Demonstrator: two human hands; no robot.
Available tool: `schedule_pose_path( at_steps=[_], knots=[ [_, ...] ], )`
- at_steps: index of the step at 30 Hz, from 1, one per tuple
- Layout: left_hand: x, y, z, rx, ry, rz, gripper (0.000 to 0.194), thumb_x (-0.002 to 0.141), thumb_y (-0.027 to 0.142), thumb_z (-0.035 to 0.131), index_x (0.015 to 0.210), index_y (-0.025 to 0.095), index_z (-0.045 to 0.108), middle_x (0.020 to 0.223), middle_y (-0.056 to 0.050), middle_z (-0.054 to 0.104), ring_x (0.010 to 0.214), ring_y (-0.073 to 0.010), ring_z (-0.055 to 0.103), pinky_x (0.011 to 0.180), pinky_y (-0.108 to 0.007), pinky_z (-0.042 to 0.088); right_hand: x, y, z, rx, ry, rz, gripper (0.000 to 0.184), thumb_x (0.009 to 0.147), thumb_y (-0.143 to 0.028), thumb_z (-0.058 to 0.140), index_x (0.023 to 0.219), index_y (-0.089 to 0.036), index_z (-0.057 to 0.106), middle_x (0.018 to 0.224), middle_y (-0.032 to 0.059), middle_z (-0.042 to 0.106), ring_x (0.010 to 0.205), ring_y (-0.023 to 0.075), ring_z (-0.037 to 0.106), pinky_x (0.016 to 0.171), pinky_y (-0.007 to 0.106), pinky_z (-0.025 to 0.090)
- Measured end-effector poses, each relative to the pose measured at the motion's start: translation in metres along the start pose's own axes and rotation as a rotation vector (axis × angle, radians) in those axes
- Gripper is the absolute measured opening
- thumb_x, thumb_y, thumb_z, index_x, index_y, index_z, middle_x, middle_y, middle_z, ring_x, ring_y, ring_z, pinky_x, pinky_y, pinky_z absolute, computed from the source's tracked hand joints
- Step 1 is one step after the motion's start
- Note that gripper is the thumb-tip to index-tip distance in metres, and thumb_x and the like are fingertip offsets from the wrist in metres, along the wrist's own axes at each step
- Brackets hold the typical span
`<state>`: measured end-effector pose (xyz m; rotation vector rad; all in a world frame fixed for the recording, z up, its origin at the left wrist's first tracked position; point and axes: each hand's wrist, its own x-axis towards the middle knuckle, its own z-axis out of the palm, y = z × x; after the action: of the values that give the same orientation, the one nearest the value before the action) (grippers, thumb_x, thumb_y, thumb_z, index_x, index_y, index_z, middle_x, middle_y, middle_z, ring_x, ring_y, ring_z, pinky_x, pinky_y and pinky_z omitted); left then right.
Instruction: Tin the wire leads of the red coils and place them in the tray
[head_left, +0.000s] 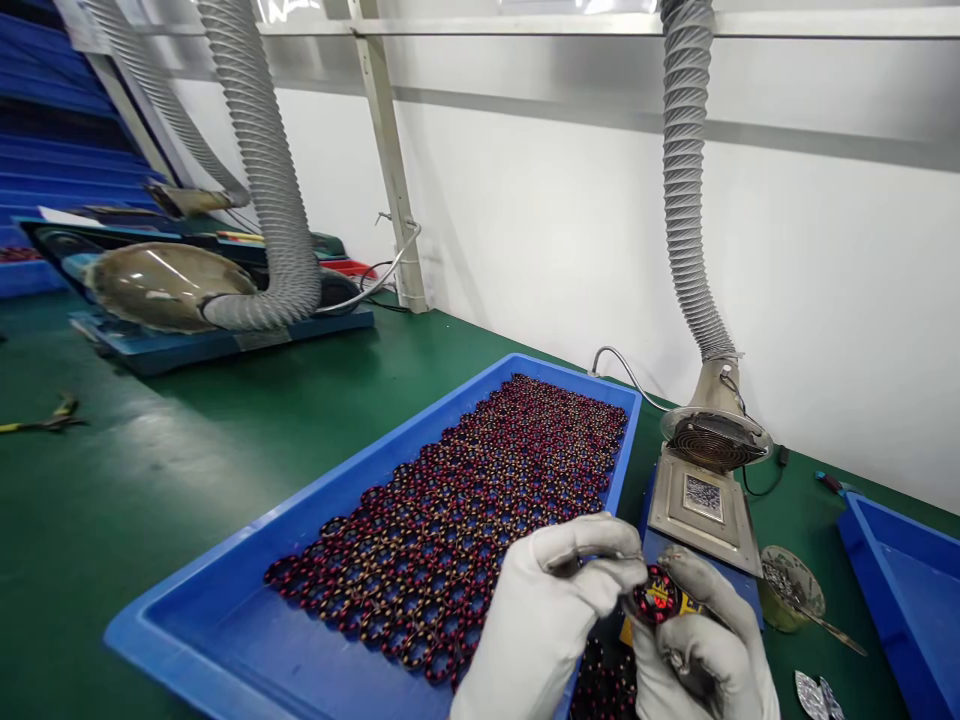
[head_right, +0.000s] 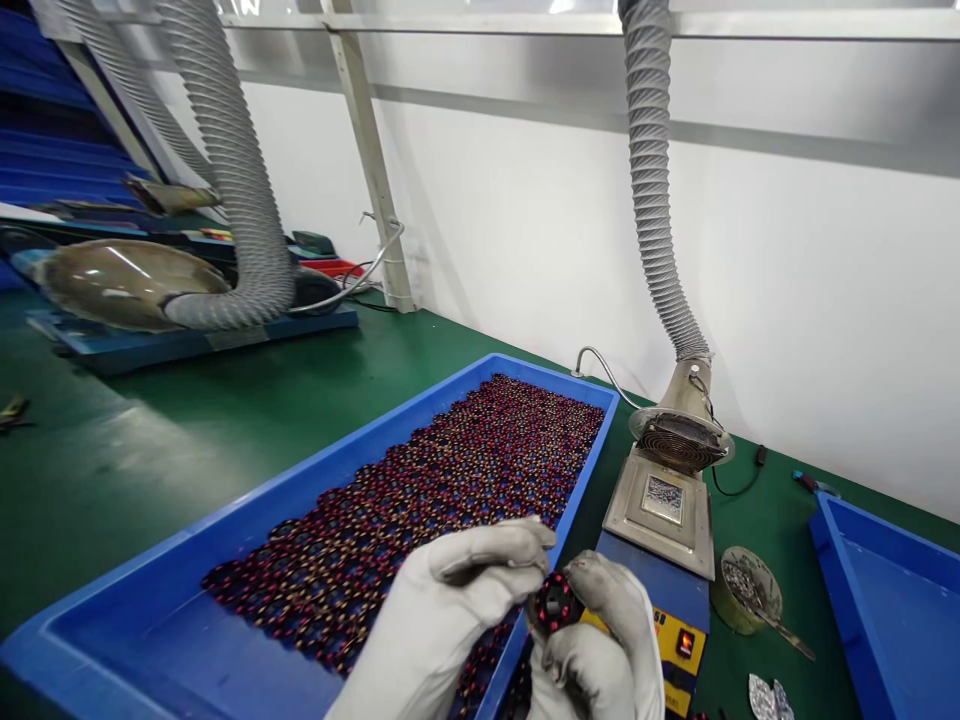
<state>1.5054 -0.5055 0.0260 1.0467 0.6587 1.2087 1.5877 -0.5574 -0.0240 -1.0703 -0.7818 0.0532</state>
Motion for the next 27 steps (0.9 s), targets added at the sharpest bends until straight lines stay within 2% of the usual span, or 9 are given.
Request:
schedule_pose_path(
  at_steps=[2, 4, 8, 12, 15, 17, 20, 22, 27],
  knots=[
    [-0.002, -0.001, 0.0, -0.119, 0.064, 0.132, 0.01, 0.054, 0.011, 0.062, 0.054, 0.02, 0.066, 0.065, -0.001, 0.066, 0.069, -0.017, 0.061, 0.061, -0.021, 0.049, -0.002, -0.002, 0.006, -0.041, 0.072, -0.107, 0.029, 0.052, -0.002, 0.077, 0.052, -0.024, 0.058, 0.088, 0.0011, 0.065, 0.081, 0.0197, 0.059, 0.067, 0.03, 0.047],
    [-0.003, 0.001, -0.002, -0.156, 0.077, 0.164, 0.013, 0.054, 0.012, 0.063, 0.062, 0.022, 0.068, 0.071, 0.0, 0.067, 0.072, -0.0168, 0.062, 0.062, -0.021, 0.049, -0.001, -0.003, 0.008, -0.077, 0.062, -0.141, 0.029, 0.052, -0.002, 0.076, 0.052, -0.024, 0.057, 0.086, 0.0007, 0.065, 0.079, 0.0189, 0.059, 0.068, 0.03, 0.047],
    [-0.002, 0.01, -0.003, -0.011, -0.065, -0.059, 0.028, 0.054, 0.013, 0.066, 0.081, 0.018, 0.069, 0.077, -0.003, 0.069, 0.071, -0.0166, 0.062, 0.062, -0.021, 0.049, 0.0, 0.0, 0.005, -0.065, -0.048, -0.1, 0.025, 0.053, -0.008, 0.078, 0.054, -0.024, 0.058, 0.086, 0.0017, 0.066, 0.079, 0.0202, 0.06, 0.074, 0.034, 0.047],
    [-0.002, 0.013, 0.0, 0.044, -0.025, -0.138, 0.019, 0.056, 0.017, 0.067, 0.075, 0.013, 0.068, 0.066, -0.003, 0.067, 0.065, -0.0157, 0.061, 0.062, -0.021, 0.048, -0.003, 0.008, 0.007, -0.105, 0.001, -0.279, 0.021, 0.061, -0.011, 0.072, 0.056, -0.021, 0.054, 0.09, 0.0044, 0.065, 0.077, 0.0195, 0.061, 0.065, 0.03, 0.048],
    [-0.002, 0.012, 0.0, 0.05, -0.017, -0.145, 0.018, 0.054, 0.016, 0.068, 0.072, 0.012, 0.067, 0.063, -0.003, 0.067, 0.061, -0.0135, 0.059, 0.057, -0.018, 0.046, -0.003, 0.012, 0.008, -0.167, -0.053, -0.382, 0.02, 0.068, -0.013, 0.067, 0.06, -0.019, 0.05, 0.092, 0.0052, 0.062, 0.077, 0.0186, 0.06, 0.064, 0.03, 0.048],
    [-0.001, 0.011, -0.002, 0.019, -0.012, -0.116, 0.018, 0.055, 0.015, 0.068, 0.073, 0.011, 0.068, 0.065, -0.003, 0.067, 0.06, -0.0128, 0.059, 0.058, -0.017, 0.047, -0.001, 0.013, 0.007, -0.172, -0.098, -0.4, 0.02, 0.07, -0.013, 0.065, 0.061, -0.019, 0.049, 0.091, 0.0042, 0.061, 0.077, 0.017, 0.06, 0.064, 0.029, 0.048],
    [0.003, 0.01, -0.005, -0.108, 0.104, 0.026, 0.016, 0.058, 0.015, 0.068, 0.074, 0.014, 0.068, 0.071, -0.003, 0.069, 0.066, -0.0135, 0.063, 0.065, -0.018, 0.049, 0.003, 0.011, 0.006, -0.182, -0.127, -0.369, 0.021, 0.071, -0.015, 0.065, 0.061, -0.019, 0.048, 0.092, 0.0036, 0.061, 0.077, 0.0151, 0.059, 0.062, 0.026, 0.046],
    [0.005, 0.011, -0.007, -0.152, 0.157, 0.059, 0.019, 0.058, 0.015, 0.069, 0.077, 0.016, 0.068, 0.075, -0.003, 0.07, 0.071, -0.0144, 0.064, 0.067, -0.019, 0.05, 0.003, 0.009, 0.005, -0.183, -0.115, -0.341, 0.021, 0.072, -0.017, 0.066, 0.062, -0.02, 0.048, 0.094, 0.004, 0.06, 0.078, 0.0149, 0.059, 0.059, 0.024, 0.045],
    [0.002, 0.016, -0.005, 0.023, -0.034, -0.119, 0.025, 0.054, 0.013, 0.069, 0.079, 0.013, 0.068, 0.073, -0.005, 0.07, 0.069, -0.0153, 0.063, 0.064, -0.019, 0.049, 0.003, 0.008, 0.006, -0.19, -0.109, -0.324, 0.022, 0.071, -0.017, 0.067, 0.062, -0.02, 0.048, 0.091, 0.003, 0.06, 0.077, 0.0136, 0.059, 0.064, 0.024, 0.044]
  ],
)
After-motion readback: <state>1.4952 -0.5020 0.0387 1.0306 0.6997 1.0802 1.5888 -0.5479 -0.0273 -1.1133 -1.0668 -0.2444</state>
